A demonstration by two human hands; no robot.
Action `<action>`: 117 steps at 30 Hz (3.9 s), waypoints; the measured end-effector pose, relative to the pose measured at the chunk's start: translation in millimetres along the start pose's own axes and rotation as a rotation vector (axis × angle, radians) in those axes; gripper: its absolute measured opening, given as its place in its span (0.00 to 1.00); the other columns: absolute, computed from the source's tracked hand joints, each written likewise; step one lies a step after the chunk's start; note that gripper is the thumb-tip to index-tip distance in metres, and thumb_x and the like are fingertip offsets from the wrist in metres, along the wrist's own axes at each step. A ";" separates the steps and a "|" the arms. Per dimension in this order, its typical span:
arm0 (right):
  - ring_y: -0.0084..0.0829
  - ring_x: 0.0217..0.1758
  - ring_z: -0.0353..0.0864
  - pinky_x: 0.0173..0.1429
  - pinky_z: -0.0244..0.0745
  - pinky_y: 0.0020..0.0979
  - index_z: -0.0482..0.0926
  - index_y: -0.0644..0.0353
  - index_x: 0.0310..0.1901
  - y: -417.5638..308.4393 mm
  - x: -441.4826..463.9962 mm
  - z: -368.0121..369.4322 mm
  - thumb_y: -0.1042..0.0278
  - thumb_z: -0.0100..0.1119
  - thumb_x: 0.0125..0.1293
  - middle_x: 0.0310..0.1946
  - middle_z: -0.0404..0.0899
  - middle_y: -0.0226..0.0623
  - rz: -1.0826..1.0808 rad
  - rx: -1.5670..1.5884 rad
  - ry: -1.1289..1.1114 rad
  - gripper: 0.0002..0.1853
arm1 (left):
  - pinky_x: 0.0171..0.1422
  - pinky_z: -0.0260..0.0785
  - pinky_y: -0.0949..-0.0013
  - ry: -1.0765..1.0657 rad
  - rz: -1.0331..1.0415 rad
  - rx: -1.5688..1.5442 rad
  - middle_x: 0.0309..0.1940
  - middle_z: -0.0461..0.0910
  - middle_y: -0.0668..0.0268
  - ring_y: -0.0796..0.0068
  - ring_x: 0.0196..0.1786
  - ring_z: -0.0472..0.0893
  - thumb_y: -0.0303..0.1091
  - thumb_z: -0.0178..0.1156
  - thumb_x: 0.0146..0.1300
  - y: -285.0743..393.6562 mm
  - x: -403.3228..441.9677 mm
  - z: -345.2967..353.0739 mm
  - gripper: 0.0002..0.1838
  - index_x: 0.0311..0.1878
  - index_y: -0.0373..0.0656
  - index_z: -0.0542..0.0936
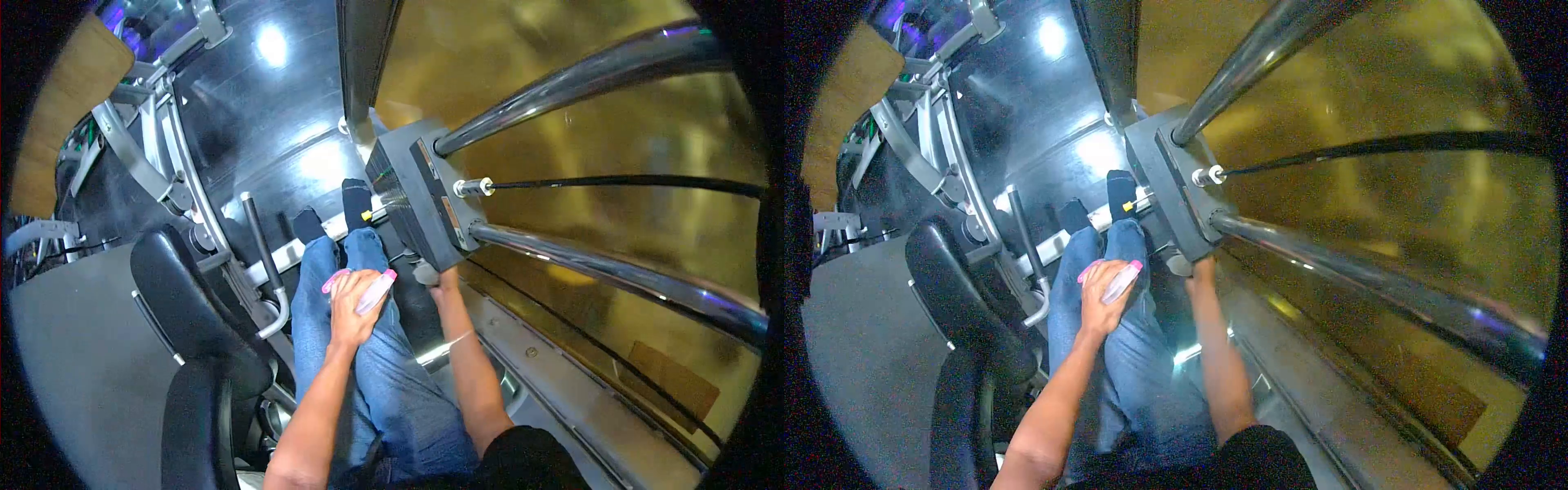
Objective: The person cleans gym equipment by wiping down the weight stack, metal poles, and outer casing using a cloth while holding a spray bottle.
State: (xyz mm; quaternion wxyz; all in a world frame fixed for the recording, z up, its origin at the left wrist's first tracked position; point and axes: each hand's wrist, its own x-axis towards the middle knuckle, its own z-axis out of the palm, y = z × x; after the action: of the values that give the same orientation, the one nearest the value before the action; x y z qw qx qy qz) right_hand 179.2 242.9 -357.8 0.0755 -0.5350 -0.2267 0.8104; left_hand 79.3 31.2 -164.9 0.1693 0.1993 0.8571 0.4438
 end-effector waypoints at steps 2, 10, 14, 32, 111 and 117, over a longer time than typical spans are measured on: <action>0.32 0.55 0.79 0.55 0.76 0.38 0.72 0.54 0.62 -24.2 -47.0 24.7 0.61 0.58 0.68 0.53 0.78 0.34 -0.125 -0.125 0.071 0.22 | 0.64 0.61 0.56 -0.011 -0.013 -0.012 0.47 0.81 0.63 0.59 0.52 0.77 0.36 0.67 0.58 -0.4 0.6 0.6 0.14 0.47 0.45 0.84; 0.34 0.55 0.78 0.60 0.72 0.35 0.73 0.61 0.60 -60.9 -156.3 75.4 0.63 0.61 0.68 0.54 0.78 0.37 -0.512 -0.283 0.282 0.22 | 0.63 0.61 0.57 0.018 -0.003 -0.035 0.48 0.82 0.63 0.59 0.52 0.77 0.36 0.66 0.58 -0.2 -0.3 -0.8 0.14 0.47 0.45 0.84; 0.28 0.50 0.79 0.57 0.72 0.31 0.78 0.63 0.51 -61.4 -199.7 91.7 0.61 0.62 0.68 0.47 0.81 0.35 -0.762 -0.508 0.269 0.17 | 0.63 0.62 0.57 0.033 0.006 -0.035 0.47 0.82 0.62 0.58 0.53 0.78 0.36 0.66 0.59 0.4 -0.3 -1.2 0.14 0.47 0.44 0.83; 0.35 0.51 0.73 0.43 0.64 0.37 0.84 0.51 0.45 -24.5 -98.7 246.7 0.63 0.54 0.65 0.42 0.75 0.33 -1.160 -2.920 -0.022 0.11 | 0.60 0.64 0.59 0.242 -0.143 -0.005 0.49 0.77 0.57 0.56 0.54 0.77 0.40 0.60 0.68 -5.3 -3.6 -2.1 0.15 0.50 0.39 0.78; 0.33 0.66 0.69 0.62 0.60 0.39 0.86 0.44 0.47 -40.8 -21.3 225.6 0.59 0.53 0.66 0.51 0.83 0.27 -0.790 -3.455 -1.104 0.13 | 0.38 0.72 0.60 0.418 -0.253 -0.492 0.31 0.80 0.57 0.54 0.33 0.81 0.32 0.67 0.55 -90.0 125.4 -39.0 0.06 0.34 0.41 0.84; 0.29 0.57 0.71 0.56 0.61 0.35 0.85 0.47 0.48 -50.7 18.8 325.3 0.59 0.53 0.68 0.46 0.82 0.26 -1.289 -3.444 -0.752 0.13 | 0.40 0.73 0.57 0.363 -0.221 -0.418 0.32 0.81 0.58 0.54 0.35 0.81 0.33 0.67 0.55 -86.1 129.1 -40.4 0.06 0.33 0.41 0.83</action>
State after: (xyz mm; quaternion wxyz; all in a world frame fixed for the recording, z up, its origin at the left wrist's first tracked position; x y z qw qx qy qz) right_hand -127.9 201.4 -245.0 0.2688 -0.3242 0.8304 0.3648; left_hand -67.5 21.4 -228.7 0.0980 -0.0172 0.7798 0.6180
